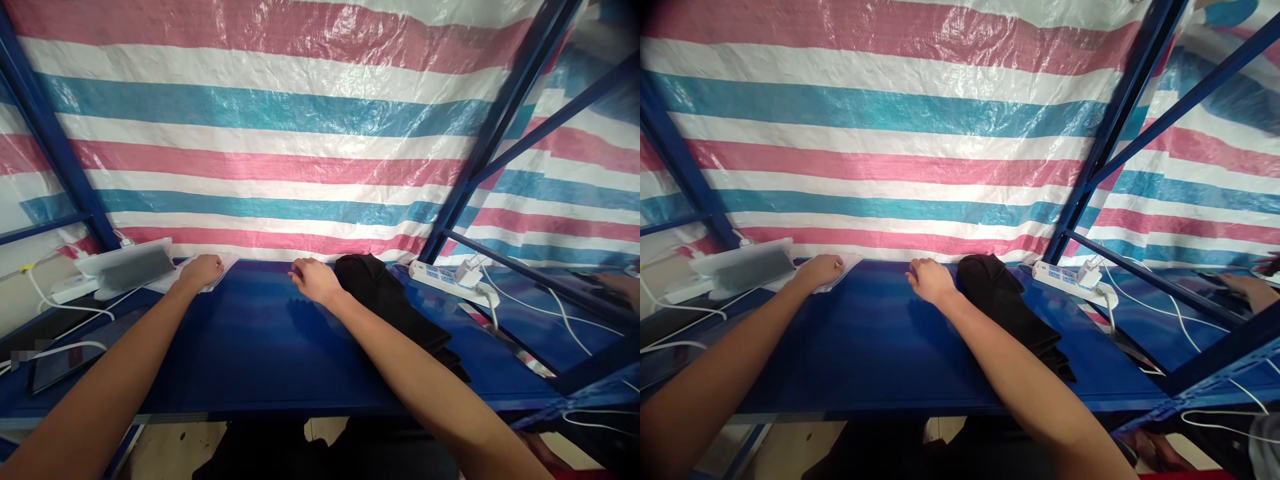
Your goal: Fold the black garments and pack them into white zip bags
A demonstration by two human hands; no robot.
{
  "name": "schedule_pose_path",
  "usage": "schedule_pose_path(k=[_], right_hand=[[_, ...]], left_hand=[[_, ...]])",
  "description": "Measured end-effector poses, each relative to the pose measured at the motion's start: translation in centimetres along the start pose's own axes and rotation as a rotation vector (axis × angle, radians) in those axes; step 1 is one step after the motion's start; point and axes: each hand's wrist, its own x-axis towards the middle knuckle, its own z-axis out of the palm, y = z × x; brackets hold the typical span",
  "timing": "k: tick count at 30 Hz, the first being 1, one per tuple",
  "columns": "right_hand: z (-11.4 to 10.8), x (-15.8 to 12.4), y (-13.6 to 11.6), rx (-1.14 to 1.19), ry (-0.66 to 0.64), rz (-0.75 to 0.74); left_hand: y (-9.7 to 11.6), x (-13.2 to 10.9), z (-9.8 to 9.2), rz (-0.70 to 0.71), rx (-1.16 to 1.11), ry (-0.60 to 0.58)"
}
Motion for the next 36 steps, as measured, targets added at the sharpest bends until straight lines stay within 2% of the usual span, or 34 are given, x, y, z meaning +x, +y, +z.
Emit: schedule_pose_path(k=[2, 5, 8, 13, 17, 20, 25, 31, 33, 34, 36], right_hand=[[-0.8, 0.0, 0.5, -0.125, -0.010, 0.089], [-2.4, 0.1, 2.3, -0.238, -0.052, 0.307], [-4.2, 0.0, 5.0, -0.282, -0.139, 0.487], [-6.6, -0.6, 9.8, -0.334, -0.160, 0.702], [-7.6, -0.9, 12.6, -0.203, -0.307, 0.755], [-8.3, -1.0, 13.4, -0.224, -0.291, 0.741], [-9.8, -1.2, 12.6, -0.295, -0.213, 0.722], [-10.3, -0.9, 9.4, -0.317, -0.074, 0.595], [-10.0, -0.4, 7.3, -0.280, -0.061, 0.553], [-9.7, -0.1, 6.0, -0.251, -0.057, 0.520], [-9.3, 0.3, 3.4, -0.156, -0.058, 0.422]], left_hand=[[0.4, -0.8, 0.3, -0.023, 0.020, 0.000], [0.9, -1.9, 0.7, -0.055, 0.037, 0.001], [1.2, -2.7, 0.9, -0.083, 0.021, 0.033], [1.3, -3.4, 0.8, -0.101, -0.026, 0.094], [1.3, -3.6, 0.5, -0.064, -0.058, 0.097], [1.6, -3.9, 0.2, -0.043, -0.065, 0.127], [3.1, -4.4, -0.6, 0.048, -0.123, 0.214], [6.1, -5.3, -1.1, 0.308, -0.406, 0.239], [7.4, -5.8, -0.9, 0.366, -0.606, 0.163], [8.0, -6.1, -0.8, 0.380, -0.728, 0.078], [9.1, -6.6, -0.4, 0.366, -0.990, -0.170]])
